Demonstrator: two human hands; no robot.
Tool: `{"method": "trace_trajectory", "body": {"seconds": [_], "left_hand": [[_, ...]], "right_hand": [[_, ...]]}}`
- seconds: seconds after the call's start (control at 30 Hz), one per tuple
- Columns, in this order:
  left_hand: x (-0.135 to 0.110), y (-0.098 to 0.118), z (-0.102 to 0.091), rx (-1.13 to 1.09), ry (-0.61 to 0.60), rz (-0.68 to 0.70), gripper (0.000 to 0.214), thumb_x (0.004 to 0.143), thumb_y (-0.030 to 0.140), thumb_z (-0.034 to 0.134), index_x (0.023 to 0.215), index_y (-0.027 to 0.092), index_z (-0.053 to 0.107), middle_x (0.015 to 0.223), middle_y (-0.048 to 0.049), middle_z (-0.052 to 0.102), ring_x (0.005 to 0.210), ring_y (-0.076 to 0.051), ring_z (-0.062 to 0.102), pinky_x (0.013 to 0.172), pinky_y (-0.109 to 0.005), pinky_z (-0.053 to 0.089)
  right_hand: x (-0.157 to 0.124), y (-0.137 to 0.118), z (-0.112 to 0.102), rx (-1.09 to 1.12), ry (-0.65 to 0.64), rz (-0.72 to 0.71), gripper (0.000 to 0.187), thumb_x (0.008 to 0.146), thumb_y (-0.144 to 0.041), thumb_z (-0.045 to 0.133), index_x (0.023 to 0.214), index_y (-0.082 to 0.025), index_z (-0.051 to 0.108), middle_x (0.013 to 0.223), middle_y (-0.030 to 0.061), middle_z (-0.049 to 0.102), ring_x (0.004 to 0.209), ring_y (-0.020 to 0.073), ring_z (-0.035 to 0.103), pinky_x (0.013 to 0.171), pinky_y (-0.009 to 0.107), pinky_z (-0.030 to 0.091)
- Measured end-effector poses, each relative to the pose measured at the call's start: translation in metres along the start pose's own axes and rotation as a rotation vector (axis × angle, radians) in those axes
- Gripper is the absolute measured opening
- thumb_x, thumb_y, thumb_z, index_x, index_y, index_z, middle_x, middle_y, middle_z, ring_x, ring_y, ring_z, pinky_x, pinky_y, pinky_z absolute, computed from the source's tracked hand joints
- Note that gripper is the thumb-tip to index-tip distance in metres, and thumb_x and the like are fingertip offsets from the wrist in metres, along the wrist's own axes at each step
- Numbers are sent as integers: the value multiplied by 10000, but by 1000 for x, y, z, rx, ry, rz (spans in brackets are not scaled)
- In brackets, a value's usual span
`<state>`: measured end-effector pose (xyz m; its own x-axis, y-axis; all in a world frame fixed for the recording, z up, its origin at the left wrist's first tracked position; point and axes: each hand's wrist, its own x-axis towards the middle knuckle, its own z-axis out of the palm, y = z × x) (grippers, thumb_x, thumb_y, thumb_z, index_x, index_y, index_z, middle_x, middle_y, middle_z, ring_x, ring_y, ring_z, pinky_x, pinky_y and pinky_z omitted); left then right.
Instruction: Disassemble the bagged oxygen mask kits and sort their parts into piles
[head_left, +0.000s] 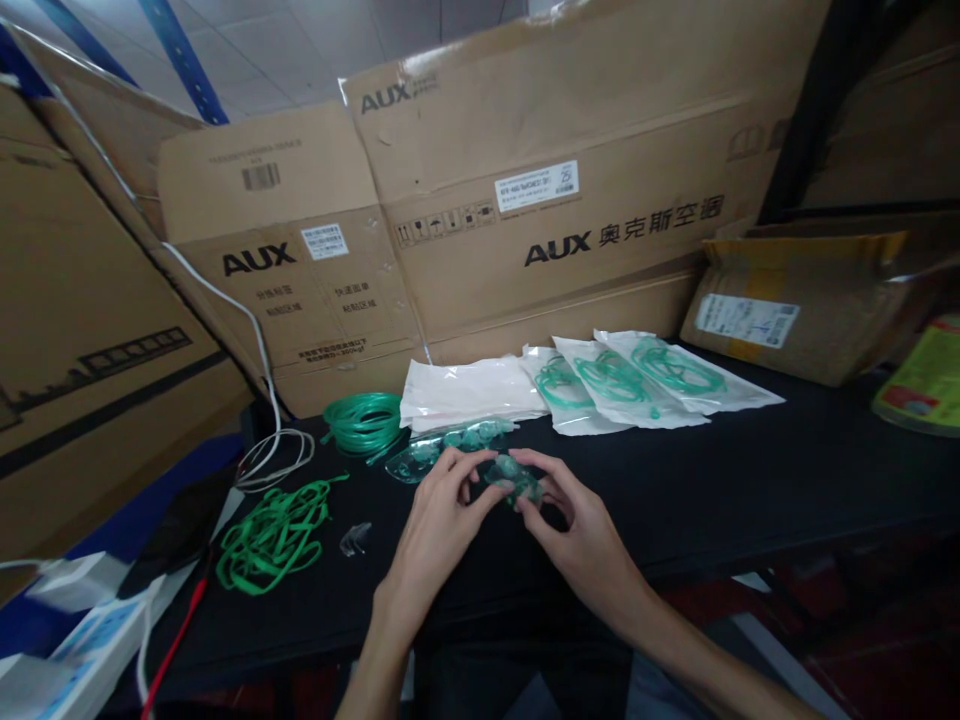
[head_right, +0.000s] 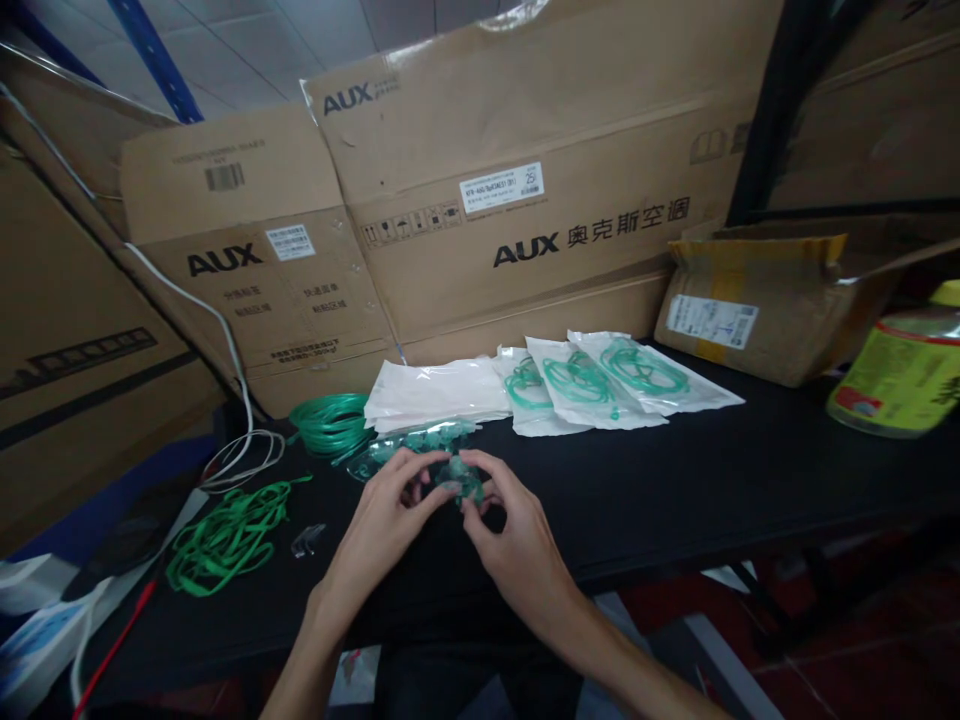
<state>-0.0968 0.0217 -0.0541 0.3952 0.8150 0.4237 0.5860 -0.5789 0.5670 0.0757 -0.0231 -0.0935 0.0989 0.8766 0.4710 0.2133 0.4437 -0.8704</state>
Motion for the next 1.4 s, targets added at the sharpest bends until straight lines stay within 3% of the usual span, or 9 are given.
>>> {"method": "trace_trajectory", "body": {"seconds": [0.1, 0.2, 0.4, 0.6, 0.73, 0.87, 1.07, 1.2, 1.4], "left_hand": [[-1, -3, 5, 46, 97, 80, 385, 892, 271, 718, 1269, 287, 642, 1055, -31, 588, 764, -145, 600, 684, -266, 551], [-4, 1, 9, 5, 56, 218, 292, 928, 214, 668, 1215, 257, 641, 1153, -56, 605, 888, -159, 637, 715, -248, 562], [-9, 5, 10, -9, 164, 288, 74, 949, 148, 624, 998, 191, 659, 970, -39, 643, 877, -141, 655, 674, -199, 549], [-9, 3, 9, 9, 135, 329, 50, 962, 193, 619, 1009, 197, 635, 948, -34, 633, 816, -123, 651, 625, -177, 556], [-10, 3, 8, -17, 173, 339, 11, 972, 198, 606, 977, 196, 615, 940, -33, 617, 824, -121, 647, 599, -161, 562], [-13, 4, 7, -107, 255, 288, 38, 969, 205, 607, 932, 197, 604, 943, -27, 595, 768, -103, 635, 538, -140, 561], [-11, 4, 6, -62, 352, 398, 62, 940, 163, 631, 901, 196, 594, 884, -23, 616, 753, -113, 628, 625, -192, 565], [-7, 6, 5, -59, 294, 287, 40, 946, 179, 608, 914, 201, 601, 916, -34, 634, 829, -134, 644, 681, -212, 576], [-5, 6, 5, -255, 264, -82, 173, 960, 357, 593, 1009, 194, 626, 896, -35, 664, 795, -155, 669, 582, -205, 580]], "right_hand": [[1, -3, 0, -68, -10, -86, 354, 863, -135, 572, 1187, -230, 675, 1274, 101, 677, 960, 210, 692, 720, 305, 569], [0, -4, 0, -138, 1, -133, 322, 854, -112, 556, 1104, -234, 719, 1196, 93, 688, 933, 205, 682, 703, 298, 554], [-3, -7, 2, -190, 104, -128, 290, 859, -141, 592, 1138, -211, 628, 908, 39, 643, 668, 147, 586, 633, 282, 518], [-2, -13, 1, -189, 91, -157, 103, 924, -175, 574, 969, -218, 657, 943, 61, 654, 760, 171, 601, 674, 292, 509], [-2, -16, -2, -103, 19, -160, 152, 949, -253, 609, 1087, -234, 671, 1115, 81, 673, 1017, 215, 644, 854, 322, 535], [1, -20, -8, 117, -123, 28, 294, 1011, -430, 524, 1210, -253, 649, 1264, 66, 669, 1223, 233, 613, 1030, 359, 505], [5, -19, -13, 378, -325, 159, 388, 979, -503, 573, 1261, -241, 621, 1163, 64, 714, 1046, 213, 701, 950, 363, 559], [6, -13, -8, 455, -250, 210, 393, 892, -440, 712, 1215, -236, 619, 1087, 46, 717, 957, 191, 718, 887, 335, 581], [10, -5, -2, 400, -24, 181, 385, 826, -397, 776, 1142, -248, 616, 1101, 46, 713, 1004, 205, 712, 887, 328, 598]]}}
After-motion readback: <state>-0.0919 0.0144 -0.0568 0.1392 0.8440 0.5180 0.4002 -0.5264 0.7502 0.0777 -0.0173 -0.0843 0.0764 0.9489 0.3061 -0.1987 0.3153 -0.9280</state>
